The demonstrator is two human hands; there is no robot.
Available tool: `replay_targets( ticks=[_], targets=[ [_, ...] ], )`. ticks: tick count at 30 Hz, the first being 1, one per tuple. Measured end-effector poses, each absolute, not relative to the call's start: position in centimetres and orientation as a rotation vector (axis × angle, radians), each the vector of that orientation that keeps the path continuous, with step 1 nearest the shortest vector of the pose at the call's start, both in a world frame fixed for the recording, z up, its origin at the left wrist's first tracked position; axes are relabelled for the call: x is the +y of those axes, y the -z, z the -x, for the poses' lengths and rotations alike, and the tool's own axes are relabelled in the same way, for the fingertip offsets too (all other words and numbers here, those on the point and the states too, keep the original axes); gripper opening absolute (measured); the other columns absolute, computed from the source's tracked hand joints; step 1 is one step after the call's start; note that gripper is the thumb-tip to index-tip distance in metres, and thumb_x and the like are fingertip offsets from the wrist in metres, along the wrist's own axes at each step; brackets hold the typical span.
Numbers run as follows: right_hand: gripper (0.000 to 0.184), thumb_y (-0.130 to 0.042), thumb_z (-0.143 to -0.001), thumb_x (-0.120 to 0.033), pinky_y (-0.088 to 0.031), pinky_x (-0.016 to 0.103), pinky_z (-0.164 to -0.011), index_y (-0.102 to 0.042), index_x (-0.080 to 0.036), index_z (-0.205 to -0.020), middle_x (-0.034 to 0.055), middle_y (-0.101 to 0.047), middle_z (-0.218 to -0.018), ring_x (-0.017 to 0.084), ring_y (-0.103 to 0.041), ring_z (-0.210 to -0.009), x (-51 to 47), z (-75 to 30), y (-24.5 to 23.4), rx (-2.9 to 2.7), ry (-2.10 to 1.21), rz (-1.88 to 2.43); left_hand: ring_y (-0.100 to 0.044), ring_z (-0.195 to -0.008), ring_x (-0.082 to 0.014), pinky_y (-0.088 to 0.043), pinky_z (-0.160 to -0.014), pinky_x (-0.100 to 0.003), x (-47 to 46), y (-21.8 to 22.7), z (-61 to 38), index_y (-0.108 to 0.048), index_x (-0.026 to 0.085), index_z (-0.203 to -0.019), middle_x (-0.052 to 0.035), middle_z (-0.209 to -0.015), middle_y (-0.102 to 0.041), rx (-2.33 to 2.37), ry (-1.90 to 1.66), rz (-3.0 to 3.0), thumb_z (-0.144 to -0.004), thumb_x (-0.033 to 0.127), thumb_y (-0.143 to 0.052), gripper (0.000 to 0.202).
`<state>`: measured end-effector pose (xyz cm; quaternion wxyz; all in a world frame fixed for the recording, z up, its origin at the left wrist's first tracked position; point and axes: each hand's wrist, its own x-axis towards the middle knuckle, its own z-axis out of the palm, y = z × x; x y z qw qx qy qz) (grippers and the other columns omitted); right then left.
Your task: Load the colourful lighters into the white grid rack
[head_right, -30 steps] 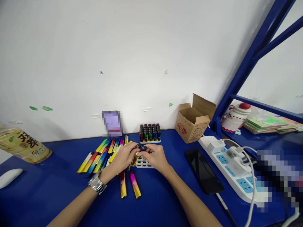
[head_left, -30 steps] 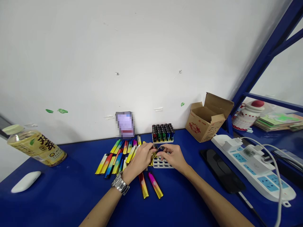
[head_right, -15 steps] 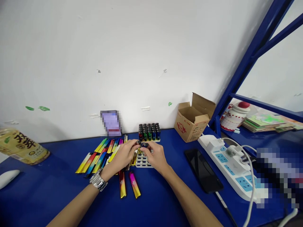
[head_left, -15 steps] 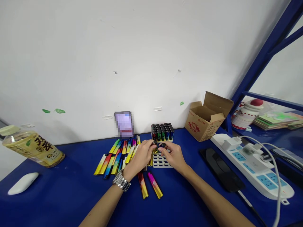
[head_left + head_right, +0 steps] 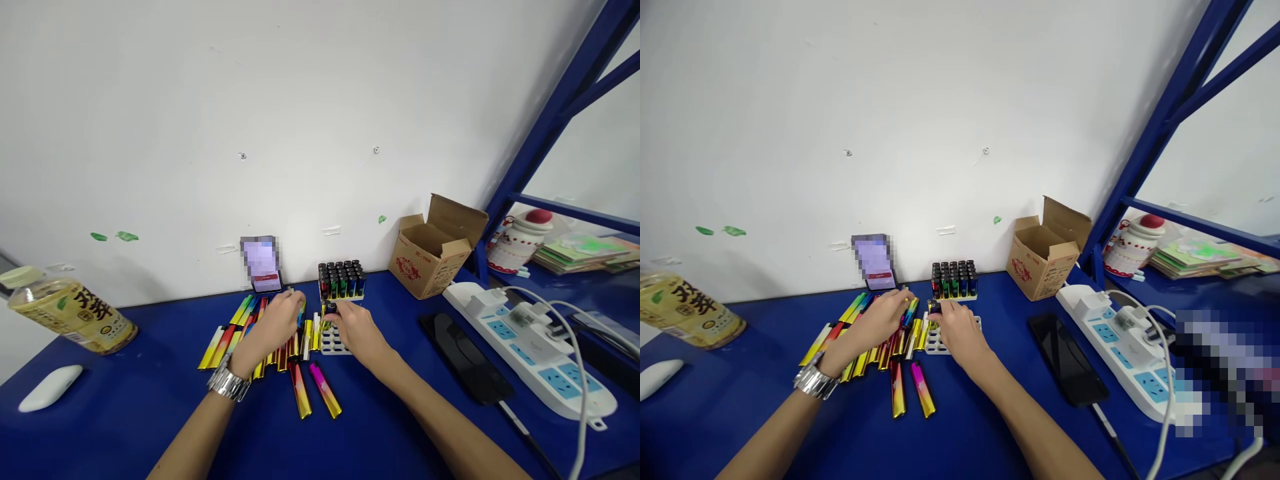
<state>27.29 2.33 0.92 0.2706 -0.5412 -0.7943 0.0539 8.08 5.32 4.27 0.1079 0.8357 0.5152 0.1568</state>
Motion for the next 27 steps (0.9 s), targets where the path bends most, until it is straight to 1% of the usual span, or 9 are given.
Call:
replay_targets(
  ticks=[3,7,9,13,16,19,21,23,27],
  targets=[
    [0.015,-0.052,-0.094,-0.027,-0.038,0.026,-0.058,-0.056,-0.017,-0.084,0.0074,-0.066,-0.077,0.02,-0.063,-0.068,1.9,-27.1,-1.6,-2.144,-0.106,1.54,-0.059,-0.078,-0.0263,-0.04,-0.068,-0.034,5.3,-4.7,-6.5,-0.056,0.015,-0.087,-0.0116,-0.082,-0.062,1.812,-0.183,-2.417,-0.091,0.024,-0.035,0.023],
    [0.017,-0.052,-0.094,-0.029,-0.034,0.026,-0.055,-0.056,-0.017,-0.082,0.0063,-0.065,-0.076,0.02,-0.063,-0.068,1.7,-26.9,-2.4,-2.157,-0.133,1.611,-0.062,-0.077,-0.0287,-0.039,-0.065,-0.035,4.9,-4.4,-5.6,-0.055,0.013,-0.087,-0.0139,-0.08,-0.064,1.849,-0.007,-2.347,-0.092,0.036,-0.035,0.031],
    [0.016,-0.053,-0.094,-0.028,-0.032,0.026,-0.055,-0.056,-0.018,-0.081,0.0061,-0.066,-0.076,0.019,-0.062,-0.068,1.8,-26.9,-2.5,-2.161,-0.141,1.629,-0.062,-0.077,-0.0283,-0.038,-0.063,-0.034,4.8,-4.3,-5.7,-0.054,0.015,-0.085,-0.0138,-0.081,-0.065,1.822,-0.008,-2.333,-0.092,0.037,-0.035,0.03],
    [0.015,-0.054,-0.092,-0.022,-0.03,0.026,-0.055,-0.054,-0.018,-0.077,0.005,-0.066,-0.075,0.018,-0.061,-0.067,2.3,-27.4,-2.4,-2.197,-0.123,1.58,-0.062,-0.078,-0.0272,-0.037,-0.063,-0.033,5.0,-4.1,-5.8,-0.05,0.018,-0.08,-0.0126,-0.081,-0.064,1.823,-0.059,-2.313,-0.089,0.029,-0.039,0.019],
    [0.019,-0.054,-0.092,-0.02,-0.03,0.025,-0.055,-0.053,-0.018,-0.074,0.0035,-0.065,-0.072,0.017,-0.061,-0.065,2.7,-28.1,-2.1,-2.18,-0.104,1.579,-0.061,-0.074,-0.0258,-0.036,-0.061,-0.032,5.1,-3.8,-5.6,-0.046,0.02,-0.071,-0.0114,-0.077,-0.062,1.837,-0.077,-2.287,-0.088,0.025,-0.039,0.019],
    [0.02,-0.054,-0.092,-0.026,-0.029,0.025,-0.055,-0.054,-0.018,-0.074,0.0032,-0.065,-0.069,0.017,-0.061,-0.061,3.0,-28.7,-1.7,-2.127,0.009,1.626,-0.06,-0.067,-0.0234,-0.035,-0.057,-0.031,5.2,-3.6,-5.4,-0.042,0.021,-0.072,-0.0076,-0.071,-0.06,1.838,-0.104,-2.268,-0.087,0.027,-0.04,0.016],
    [0.025,-0.053,-0.092,-0.034,-0.029,0.027,-0.057,-0.055,-0.018,-0.074,0.0043,-0.065,-0.067,0.017,-0.059,-0.057,3.0,-28.7,-1.3,-2.046,0.168,1.66,-0.056,-0.059,-0.0208,-0.034,-0.055,-0.03,5.4,-3.5,-5.2,-0.039,0.022,-0.079,-0.0022,-0.064,-0.055,1.814,-0.227,-2.236,-0.089,0.029,-0.037,0.013],
    [0.031,-0.05,-0.093,-0.038,-0.03,0.028,-0.059,-0.056,-0.017,-0.071,0.005,-0.063,-0.062,0.017,-0.057,-0.054,2.7,-28.4,-1.1,-1.952,0.315,1.636,-0.052,-0.052,-0.018,-0.034,-0.052,-0.029,5.6,-3.3,-5.1,-0.034,0.023,-0.084,0.0036,-0.06,-0.048,1.723,-0.499,-2.162,-0.09,0.033,-0.034,0.013],
    [0.033,-0.041,-0.095,-0.027,-0.033,0.03,-0.064,-0.056,-0.016,-0.067,0.0036,-0.058,-0.059,0.016,-0.053,-0.057,1.5,-26.7,-1.1,-2.095,0.293,1.329,-0.054,-0.052,-0.0146,-0.042,-0.057,-0.028,5.8,-3.2,-5.4,-0.031,0.024,-0.092,0.0079,-0.063,-0.047,1.416,-1.003,-1.866,-0.09,0.041,-0.037,0.018]
  ],
)
